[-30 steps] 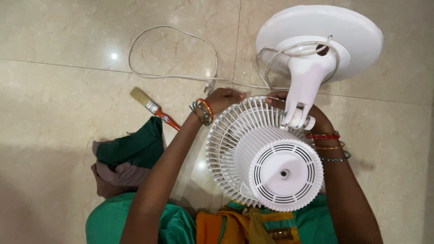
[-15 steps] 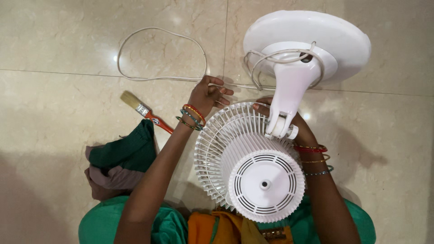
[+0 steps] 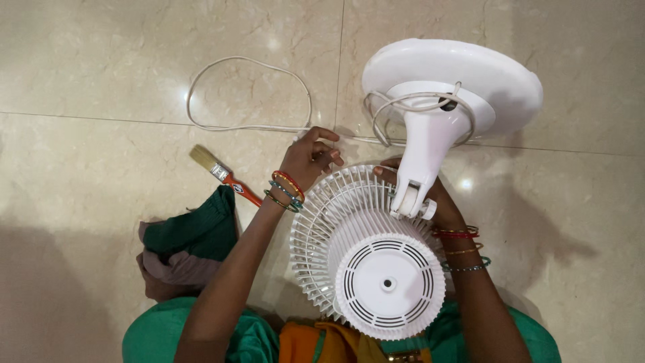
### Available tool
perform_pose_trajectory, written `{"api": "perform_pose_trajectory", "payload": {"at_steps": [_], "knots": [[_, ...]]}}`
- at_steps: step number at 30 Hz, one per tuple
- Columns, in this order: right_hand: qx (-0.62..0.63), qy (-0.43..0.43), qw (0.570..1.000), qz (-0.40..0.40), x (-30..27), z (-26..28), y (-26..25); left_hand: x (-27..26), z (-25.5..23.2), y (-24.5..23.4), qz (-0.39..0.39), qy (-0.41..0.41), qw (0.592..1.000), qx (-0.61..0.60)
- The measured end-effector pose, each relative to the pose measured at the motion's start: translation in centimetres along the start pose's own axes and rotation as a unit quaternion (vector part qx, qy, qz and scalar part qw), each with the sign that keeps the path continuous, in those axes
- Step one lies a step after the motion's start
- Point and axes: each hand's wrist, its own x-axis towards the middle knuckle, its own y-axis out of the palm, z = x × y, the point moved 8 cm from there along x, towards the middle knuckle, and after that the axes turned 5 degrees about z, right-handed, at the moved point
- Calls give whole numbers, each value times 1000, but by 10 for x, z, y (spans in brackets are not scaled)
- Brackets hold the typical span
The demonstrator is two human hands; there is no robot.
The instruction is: The person disassembles a white electric fan by removing the front grille and inner components, then reassembles it by placing the parts back in order and securing the grille.
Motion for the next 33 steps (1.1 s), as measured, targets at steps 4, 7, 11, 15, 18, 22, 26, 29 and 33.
{"api": "perform_pose_trajectory", "payload": {"at_steps": [4,7,11,15,18,22,26,29,33], "knots": [[-8,-12,1000,2,-2,4,1,0,-6,-12,-9,17,995,100],[58,-12,998,8,-1,11,10,0,3,-16,18,-38,992,121],[-137,-82,986,-37,0,37,27,-1,16,-9,73,-128,988,53],[-143,-36,987,-71,1,45,27,-1,15,-4,69,-100,991,64],[-188,12,980,-66,0,53,15,-10,11,-5,59,-73,992,83],[-276,115,951,-79,-22,43,-7,-27,7,-11,28,-69,995,69],[-255,117,950,-136,-75,23,-15,-46,4,-8,4,-48,999,24],[-166,32,968,-185,-103,15,-8,-55,-5,6,-30,-22,992,124],[-151,15,955,-255,-126,1,-4,-81,-21,-4,-112,39,977,179]]}}
